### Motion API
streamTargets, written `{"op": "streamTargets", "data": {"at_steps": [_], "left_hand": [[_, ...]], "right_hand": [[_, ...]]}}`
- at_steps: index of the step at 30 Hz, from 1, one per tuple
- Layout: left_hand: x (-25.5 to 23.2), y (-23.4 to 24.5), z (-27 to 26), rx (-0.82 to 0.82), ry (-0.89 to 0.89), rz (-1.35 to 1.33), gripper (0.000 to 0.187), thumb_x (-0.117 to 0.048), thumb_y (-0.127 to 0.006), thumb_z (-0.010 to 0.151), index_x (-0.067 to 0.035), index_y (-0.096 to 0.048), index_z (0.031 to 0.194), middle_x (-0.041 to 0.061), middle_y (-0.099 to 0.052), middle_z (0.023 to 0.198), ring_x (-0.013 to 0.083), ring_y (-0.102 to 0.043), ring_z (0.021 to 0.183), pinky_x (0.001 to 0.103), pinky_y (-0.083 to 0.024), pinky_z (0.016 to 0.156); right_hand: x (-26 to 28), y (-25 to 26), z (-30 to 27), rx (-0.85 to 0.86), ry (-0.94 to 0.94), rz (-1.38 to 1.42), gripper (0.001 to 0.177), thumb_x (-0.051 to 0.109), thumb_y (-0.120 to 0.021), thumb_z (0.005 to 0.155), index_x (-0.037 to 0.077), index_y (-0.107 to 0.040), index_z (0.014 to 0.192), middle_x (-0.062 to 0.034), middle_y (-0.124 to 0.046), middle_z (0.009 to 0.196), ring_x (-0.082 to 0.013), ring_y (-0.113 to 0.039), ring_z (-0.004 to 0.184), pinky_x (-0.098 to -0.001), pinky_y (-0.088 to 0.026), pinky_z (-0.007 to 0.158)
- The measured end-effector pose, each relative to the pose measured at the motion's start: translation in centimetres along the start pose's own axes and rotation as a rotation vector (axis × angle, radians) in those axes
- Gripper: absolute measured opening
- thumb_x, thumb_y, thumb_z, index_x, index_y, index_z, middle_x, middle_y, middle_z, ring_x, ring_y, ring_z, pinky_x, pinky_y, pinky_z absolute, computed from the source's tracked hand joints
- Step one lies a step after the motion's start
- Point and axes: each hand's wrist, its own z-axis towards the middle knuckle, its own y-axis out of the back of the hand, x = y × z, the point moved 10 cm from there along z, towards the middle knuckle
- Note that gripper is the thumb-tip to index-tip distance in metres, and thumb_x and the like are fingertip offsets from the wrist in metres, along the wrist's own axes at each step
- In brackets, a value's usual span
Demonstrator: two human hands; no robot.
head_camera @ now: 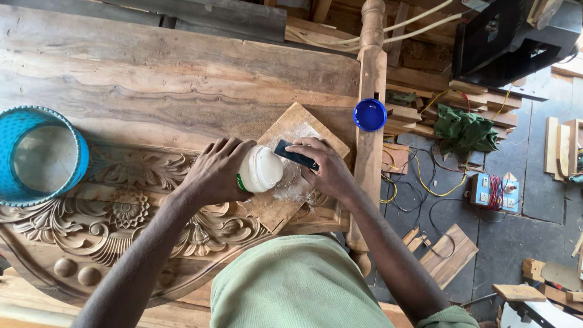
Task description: The person mixes a light-colored substance with a liquid in a cup, pours it onto a wooden board, and then uses a small scraper and a piece of sandpaper to spread and smooth the mixture over a carved wooden surface.
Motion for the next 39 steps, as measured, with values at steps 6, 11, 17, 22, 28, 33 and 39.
{"op": "streamTargets", "data": {"at_steps": [6,11,17,22,28,33,39], "left_hand": [[-0.5,0.4,0.5,-0.020,-0.034,0.017,0.114,-0.040,-0.098,0.049,-0.008,-0.043,0.143,0.014,-0.055,0.129,0.0331,-0.051,0.125,0.050,-0.041,0.110],[-0.5,0.3,0.5,-0.015,-0.030,0.023,0.113,-0.039,-0.098,0.049,-0.009,-0.043,0.143,0.013,-0.056,0.129,0.0327,-0.051,0.126,0.049,-0.041,0.110],[-0.4,0.4,0.2,-0.020,-0.020,0.012,0.113,-0.037,-0.097,0.049,-0.009,-0.043,0.143,0.013,-0.055,0.130,0.0328,-0.051,0.126,0.048,-0.042,0.110],[-0.4,0.6,0.1,-0.036,-0.015,-0.002,0.113,-0.037,-0.098,0.049,-0.010,-0.043,0.144,0.013,-0.055,0.130,0.0323,-0.050,0.126,0.048,-0.041,0.111],[0.1,0.3,-0.3,-0.049,0.007,-0.013,0.114,-0.037,-0.098,0.049,-0.010,-0.042,0.145,0.014,-0.054,0.132,0.0332,-0.050,0.127,0.050,-0.041,0.110],[1.0,0.9,-0.8,-0.139,0.027,-0.075,0.117,-0.040,-0.099,0.047,-0.009,-0.041,0.144,0.015,-0.055,0.129,0.0347,-0.052,0.125,0.052,-0.043,0.110],[2.0,1.4,-2.1,-0.248,0.080,-0.200,0.118,-0.039,-0.099,0.049,-0.007,-0.041,0.146,0.018,-0.054,0.131,0.0374,-0.054,0.125,0.052,-0.048,0.104]], "right_hand": [[-0.1,0.4,0.1,-0.003,-0.012,-0.068,0.049,0.004,-0.071,0.083,0.017,-0.069,0.129,-0.0073,-0.064,0.136,-0.0265,-0.060,0.126,-0.0432,-0.045,0.115],[-0.3,0.3,-0.1,0.010,-0.023,-0.073,0.050,0.004,-0.072,0.082,0.017,-0.068,0.129,-0.0071,-0.063,0.136,-0.0275,-0.058,0.127,-0.0449,-0.043,0.115],[0.8,0.1,-0.1,0.021,0.010,-0.103,0.051,0.002,-0.071,0.082,0.018,-0.068,0.130,-0.0057,-0.063,0.137,-0.0259,-0.060,0.126,-0.0454,-0.044,0.115],[0.9,-0.4,-0.2,0.045,-0.020,-0.066,0.051,0.001,-0.070,0.082,0.019,-0.069,0.130,-0.0051,-0.064,0.138,-0.0249,-0.063,0.122,-0.0422,-0.050,0.110],[1.2,-0.6,-0.7,0.066,0.014,-0.126,0.049,0.001,-0.070,0.082,0.018,-0.070,0.128,-0.0034,-0.067,0.134,-0.0216,-0.065,0.113,-0.0418,-0.050,0.110],[1.6,-0.8,-2.4,0.134,0.023,-0.202,0.048,0.004,-0.071,0.078,0.021,-0.072,0.122,0.0005,-0.067,0.131,-0.0202,-0.063,0.115,-0.0415,-0.047,0.113],[0.7,-1.8,-3.4,0.214,-0.057,-0.299,0.055,0.007,-0.076,0.075,0.022,-0.069,0.128,-0.0036,-0.059,0.136,-0.0274,-0.055,0.122,-0.0457,-0.041,0.109]]}}
